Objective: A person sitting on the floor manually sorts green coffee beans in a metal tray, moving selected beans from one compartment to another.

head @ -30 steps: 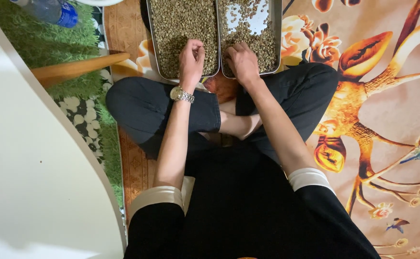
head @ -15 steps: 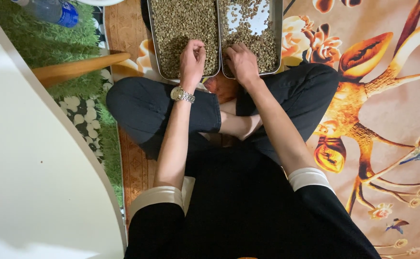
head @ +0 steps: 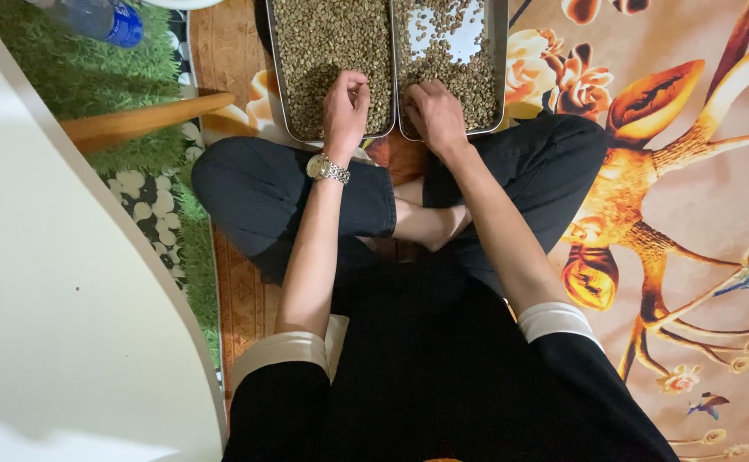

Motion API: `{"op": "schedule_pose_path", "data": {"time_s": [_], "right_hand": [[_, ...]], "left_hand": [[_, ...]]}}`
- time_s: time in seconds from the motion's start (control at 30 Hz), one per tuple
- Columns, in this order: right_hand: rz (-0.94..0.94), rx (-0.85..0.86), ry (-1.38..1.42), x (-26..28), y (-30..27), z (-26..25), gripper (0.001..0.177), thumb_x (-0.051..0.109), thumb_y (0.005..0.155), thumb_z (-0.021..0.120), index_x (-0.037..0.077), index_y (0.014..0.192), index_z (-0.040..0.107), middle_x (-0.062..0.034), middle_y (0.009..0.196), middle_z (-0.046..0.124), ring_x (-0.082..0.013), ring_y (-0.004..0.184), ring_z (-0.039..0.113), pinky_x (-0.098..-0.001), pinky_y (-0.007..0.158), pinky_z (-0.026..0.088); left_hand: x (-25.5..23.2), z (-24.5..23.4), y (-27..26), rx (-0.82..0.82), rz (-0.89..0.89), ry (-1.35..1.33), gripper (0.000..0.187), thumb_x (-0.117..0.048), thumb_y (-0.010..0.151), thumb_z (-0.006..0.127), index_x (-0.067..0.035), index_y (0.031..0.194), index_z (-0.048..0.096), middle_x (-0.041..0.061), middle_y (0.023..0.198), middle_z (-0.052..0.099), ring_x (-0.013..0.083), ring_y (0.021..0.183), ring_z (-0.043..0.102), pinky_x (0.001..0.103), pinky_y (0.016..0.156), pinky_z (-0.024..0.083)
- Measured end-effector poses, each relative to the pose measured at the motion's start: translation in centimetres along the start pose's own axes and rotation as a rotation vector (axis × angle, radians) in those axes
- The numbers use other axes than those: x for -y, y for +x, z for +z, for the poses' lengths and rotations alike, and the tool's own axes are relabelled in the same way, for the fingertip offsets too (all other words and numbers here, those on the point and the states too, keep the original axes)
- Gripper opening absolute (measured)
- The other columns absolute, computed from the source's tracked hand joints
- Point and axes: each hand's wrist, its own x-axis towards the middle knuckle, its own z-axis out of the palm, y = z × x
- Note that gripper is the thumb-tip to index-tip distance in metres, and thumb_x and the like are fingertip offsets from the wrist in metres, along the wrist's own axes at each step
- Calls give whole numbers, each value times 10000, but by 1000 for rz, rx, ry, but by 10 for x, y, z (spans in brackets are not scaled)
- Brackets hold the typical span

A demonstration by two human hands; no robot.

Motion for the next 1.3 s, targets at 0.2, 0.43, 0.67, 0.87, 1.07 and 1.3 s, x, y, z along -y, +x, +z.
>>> {"op": "schedule_pose_path", "data": {"time_s": [0.2,0.43,0.67,0.87,1.07,1.3], "right_hand": [[117,-34,253,8,-2,-16,170,-37,787,750,30,926,678,-76,875,702,-237,747,638,-363,697,536],[236,-4,633,18,18,-8,165,-81,874,758,34,976,699,-32,795,689,-106,612,579,-226,573,492],[201,60,775,19,29,-16,114,-35,964,693,31,1057,691,-59,920,682,-115,747,595,-223,697,534],[304,37,698,-11,4,-24,63,21,999,676,30,1060,691,-45,892,669,-104,716,567,-225,655,492],[458,4,648,-42,-41,-22,92,41,986,669,30,1068,709,-12,883,684,-88,735,580,-224,687,487],[490,-111,574,-36,-59,-46,96,91,1021,649,13,1026,704,-2,766,634,-85,650,510,-232,611,443]], "left_hand": [[-7,-3,0,1,-8,-15,81,-49,942,621,-103,1001,612,-7,819,628,119,658,552,282,590,472],[-9,-4,2,-18,-12,-5,138,-15,933,609,-105,1039,608,-7,802,639,112,661,584,271,586,495],[-15,-10,2,-149,-23,11,188,-273,1044,485,-141,1045,618,-17,800,694,136,698,657,312,629,499],[-16,-8,3,-137,21,-3,47,-132,988,575,-102,983,611,-12,762,641,116,616,550,286,562,451],[13,8,2,2,90,55,100,-131,951,654,-90,1021,596,16,844,649,146,734,622,292,660,508],[10,8,-13,168,119,416,313,-17,810,751,-107,1033,550,95,1042,563,311,917,617,452,760,532]]}}
